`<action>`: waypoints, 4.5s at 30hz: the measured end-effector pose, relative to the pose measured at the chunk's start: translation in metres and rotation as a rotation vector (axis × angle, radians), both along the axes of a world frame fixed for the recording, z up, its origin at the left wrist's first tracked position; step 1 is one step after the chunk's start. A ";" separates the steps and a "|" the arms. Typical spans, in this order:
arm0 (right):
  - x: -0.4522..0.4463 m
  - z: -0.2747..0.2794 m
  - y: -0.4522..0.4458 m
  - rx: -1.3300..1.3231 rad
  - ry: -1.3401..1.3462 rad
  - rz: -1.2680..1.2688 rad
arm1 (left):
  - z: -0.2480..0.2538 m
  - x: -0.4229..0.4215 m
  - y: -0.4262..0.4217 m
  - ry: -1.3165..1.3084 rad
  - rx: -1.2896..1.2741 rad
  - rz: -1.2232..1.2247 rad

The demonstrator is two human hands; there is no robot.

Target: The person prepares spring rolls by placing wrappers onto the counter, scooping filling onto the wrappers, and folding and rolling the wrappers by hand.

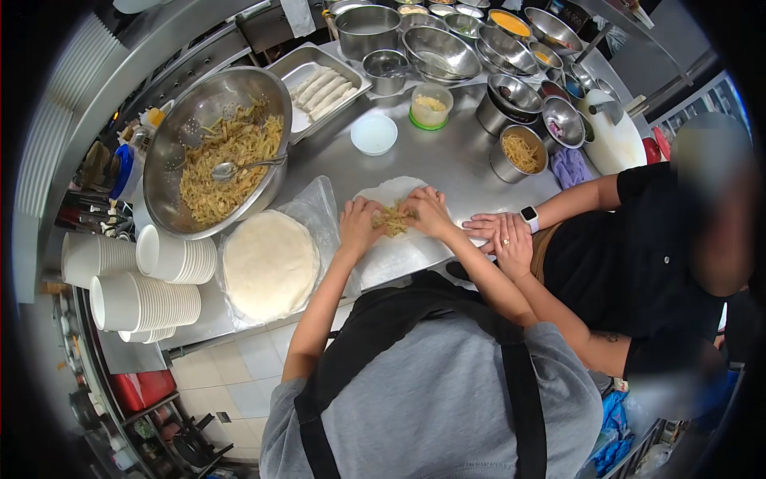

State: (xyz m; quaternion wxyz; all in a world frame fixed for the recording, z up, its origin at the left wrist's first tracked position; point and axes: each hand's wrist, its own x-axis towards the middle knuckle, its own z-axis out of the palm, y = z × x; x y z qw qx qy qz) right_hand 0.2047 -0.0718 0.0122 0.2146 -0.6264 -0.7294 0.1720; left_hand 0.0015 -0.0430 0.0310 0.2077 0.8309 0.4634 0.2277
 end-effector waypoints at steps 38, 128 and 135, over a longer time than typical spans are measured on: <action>-0.008 -0.003 -0.007 0.038 -0.114 0.131 | -0.043 -0.017 0.009 0.022 -0.247 -0.048; 0.020 0.016 -0.019 0.035 -0.017 0.145 | -0.008 -0.018 -0.010 -0.078 -0.016 -0.124; 0.031 0.025 -0.047 0.205 -0.001 0.217 | 0.006 -0.045 -0.026 0.054 0.163 -0.287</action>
